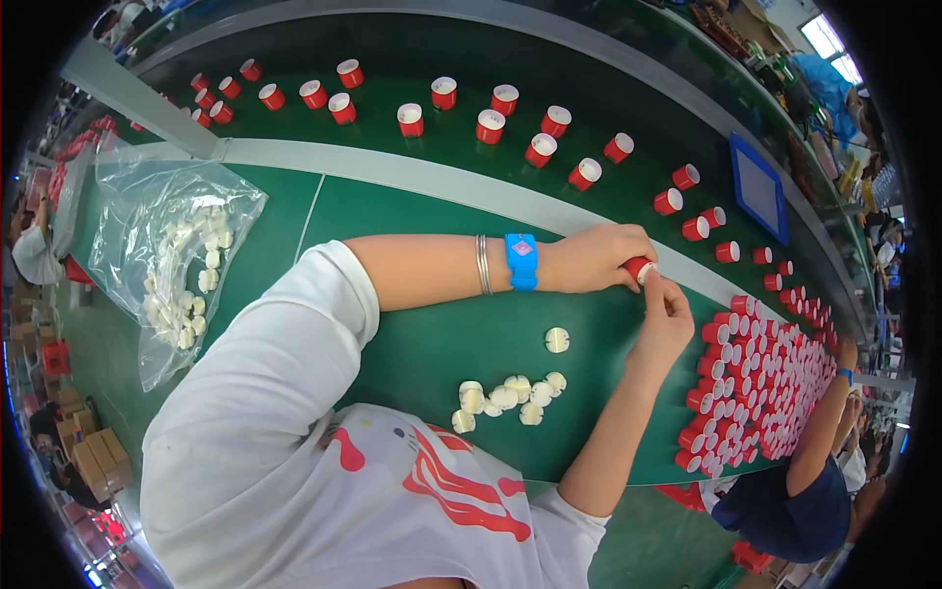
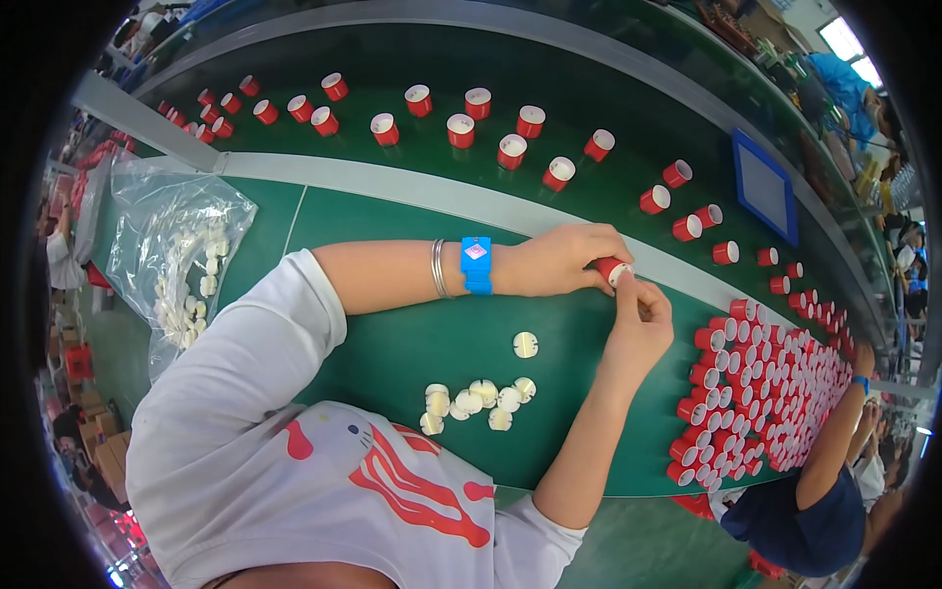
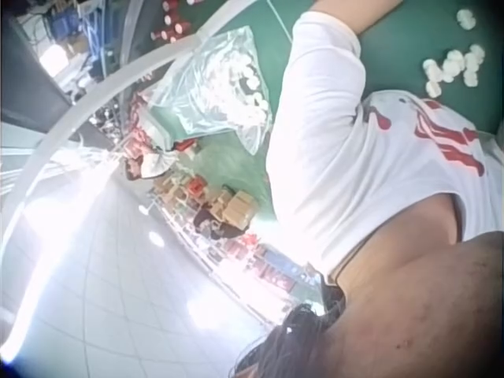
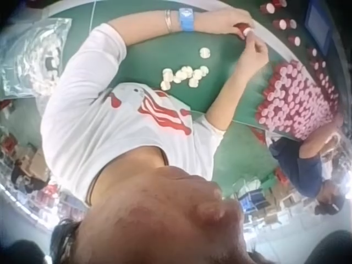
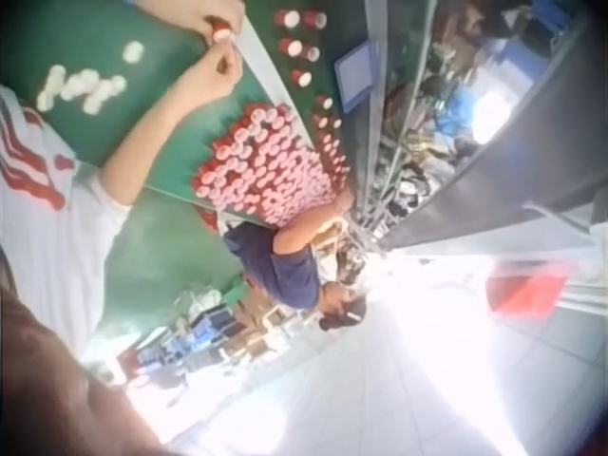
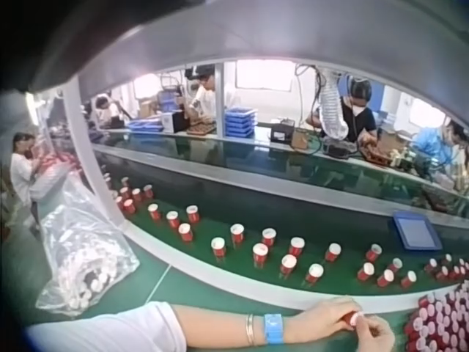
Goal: The person assembles small white plastic parts into red cylindrical cases by hand on a production line.
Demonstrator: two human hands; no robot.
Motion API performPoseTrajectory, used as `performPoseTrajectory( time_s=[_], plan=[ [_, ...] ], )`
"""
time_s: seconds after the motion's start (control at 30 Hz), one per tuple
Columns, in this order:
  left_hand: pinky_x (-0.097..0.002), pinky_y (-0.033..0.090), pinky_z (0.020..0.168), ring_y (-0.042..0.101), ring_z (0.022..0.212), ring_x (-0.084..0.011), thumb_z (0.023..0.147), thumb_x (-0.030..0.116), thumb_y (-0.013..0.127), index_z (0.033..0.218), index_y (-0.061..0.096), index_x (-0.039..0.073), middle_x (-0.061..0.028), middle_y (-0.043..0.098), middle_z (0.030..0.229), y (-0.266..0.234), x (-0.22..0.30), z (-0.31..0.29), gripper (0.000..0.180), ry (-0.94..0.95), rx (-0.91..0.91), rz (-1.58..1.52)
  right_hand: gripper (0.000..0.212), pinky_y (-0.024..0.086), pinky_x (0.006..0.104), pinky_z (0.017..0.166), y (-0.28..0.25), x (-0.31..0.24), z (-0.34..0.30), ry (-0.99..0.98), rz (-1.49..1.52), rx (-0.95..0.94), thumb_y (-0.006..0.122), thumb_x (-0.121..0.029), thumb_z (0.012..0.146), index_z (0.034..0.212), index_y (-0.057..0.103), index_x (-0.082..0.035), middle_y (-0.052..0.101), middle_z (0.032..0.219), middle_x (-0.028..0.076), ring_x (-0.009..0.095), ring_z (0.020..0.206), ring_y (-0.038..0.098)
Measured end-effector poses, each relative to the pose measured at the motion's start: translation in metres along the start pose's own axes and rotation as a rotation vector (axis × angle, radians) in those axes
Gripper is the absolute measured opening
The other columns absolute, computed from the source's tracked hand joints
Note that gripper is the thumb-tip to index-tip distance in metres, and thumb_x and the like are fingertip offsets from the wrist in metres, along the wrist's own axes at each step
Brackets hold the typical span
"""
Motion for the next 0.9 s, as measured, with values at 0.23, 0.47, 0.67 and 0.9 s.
performPoseTrajectory(
  time_s=[0.23, 0.47, 0.67, 0.9],
  plan=[
    [-0.0347, 0.047, 0.075, 0.057, 0.088, -0.0274, 0.076, 0.008, 0.066, 0.096, 0.056, 0.003, -0.0104, 0.057, 0.095, -0.002, 0.002, -0.002, 0.022, 0.027, 0.000, -0.012, 0.026, 0.039, 0.0198, 0.052, 0.012, -0.013, -0.007, 0.005, -0.081, -0.107, 0.067, -0.018, 0.082, 0.092, 0.060, 0.005, 0.063, 0.071, 0.007, 0.010, 0.057, 0.055],
    [-0.0347, 0.047, 0.076, 0.056, 0.089, -0.0279, 0.075, 0.006, 0.065, 0.098, 0.057, 0.003, -0.0105, 0.057, 0.094, 0.002, 0.001, -0.003, 0.024, 0.058, -0.026, 0.004, 0.026, 0.036, 0.0189, 0.046, 0.010, -0.016, -0.003, 0.082, -0.130, -0.179, 0.069, -0.019, 0.080, 0.089, 0.059, 0.004, 0.063, 0.071, 0.007, 0.009, 0.051, 0.053],
    [-0.0355, 0.046, 0.079, 0.054, 0.094, -0.0279, 0.074, 0.006, 0.065, 0.107, 0.058, 0.007, -0.0108, 0.057, 0.097, 0.006, 0.001, 0.001, 0.034, 0.163, -0.251, -0.078, 0.028, 0.034, 0.0191, 0.042, 0.003, -0.014, -0.001, 0.035, -0.220, -0.205, 0.073, -0.022, 0.076, 0.080, 0.055, 0.000, 0.060, 0.065, 0.004, 0.007, 0.046, 0.049],
    [-0.0369, 0.044, 0.082, 0.052, 0.097, -0.0316, 0.071, 0.007, 0.069, 0.110, 0.054, 0.003, -0.0136, 0.055, 0.102, -0.047, -0.034, 0.019, 0.042, 0.070, 0.306, 0.235, 0.040, 0.039, 0.0307, 0.044, 0.037, -0.037, -0.053, -0.188, -0.753, -0.834, 0.079, -0.028, 0.065, 0.072, 0.051, -0.001, 0.053, 0.053, 0.007, 0.017, 0.047, 0.053]
  ],
)
Point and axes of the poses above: each hand's wrist, its own z-axis towards the middle knuckle, its own y-axis out of the palm, x = y × z, the point moved 5 cm from there along z, towards the middle knuckle
